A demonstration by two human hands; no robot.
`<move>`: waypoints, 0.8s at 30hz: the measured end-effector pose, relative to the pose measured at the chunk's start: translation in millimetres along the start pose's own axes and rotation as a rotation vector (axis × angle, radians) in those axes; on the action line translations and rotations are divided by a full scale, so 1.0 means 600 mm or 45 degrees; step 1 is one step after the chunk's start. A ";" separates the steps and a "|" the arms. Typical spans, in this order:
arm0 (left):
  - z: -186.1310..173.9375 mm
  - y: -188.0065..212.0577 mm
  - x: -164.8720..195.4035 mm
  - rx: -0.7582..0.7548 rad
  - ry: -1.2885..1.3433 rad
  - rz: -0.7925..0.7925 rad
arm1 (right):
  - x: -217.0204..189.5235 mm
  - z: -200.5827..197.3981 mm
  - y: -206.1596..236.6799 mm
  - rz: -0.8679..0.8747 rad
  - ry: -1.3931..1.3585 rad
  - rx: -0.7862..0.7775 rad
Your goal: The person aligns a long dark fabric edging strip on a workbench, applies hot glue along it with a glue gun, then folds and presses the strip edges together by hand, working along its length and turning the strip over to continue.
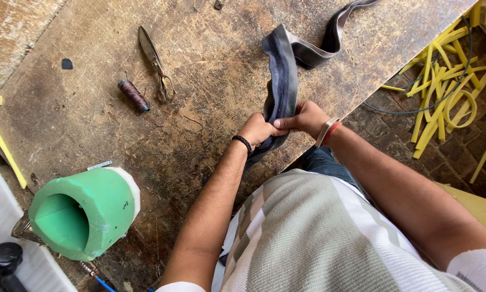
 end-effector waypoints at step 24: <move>-0.007 0.013 -0.026 -0.117 0.046 -0.073 | -0.018 -0.014 -0.020 -0.109 -0.068 0.136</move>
Point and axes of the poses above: each hand's wrist, its own y-axis away from the middle knuckle, its own z-axis out of the palm, x = y × z, the point moved 9 cm from there along -y, towards the middle knuckle, and after that the axes turned 12 degrees about x, right-handed, at the moved point
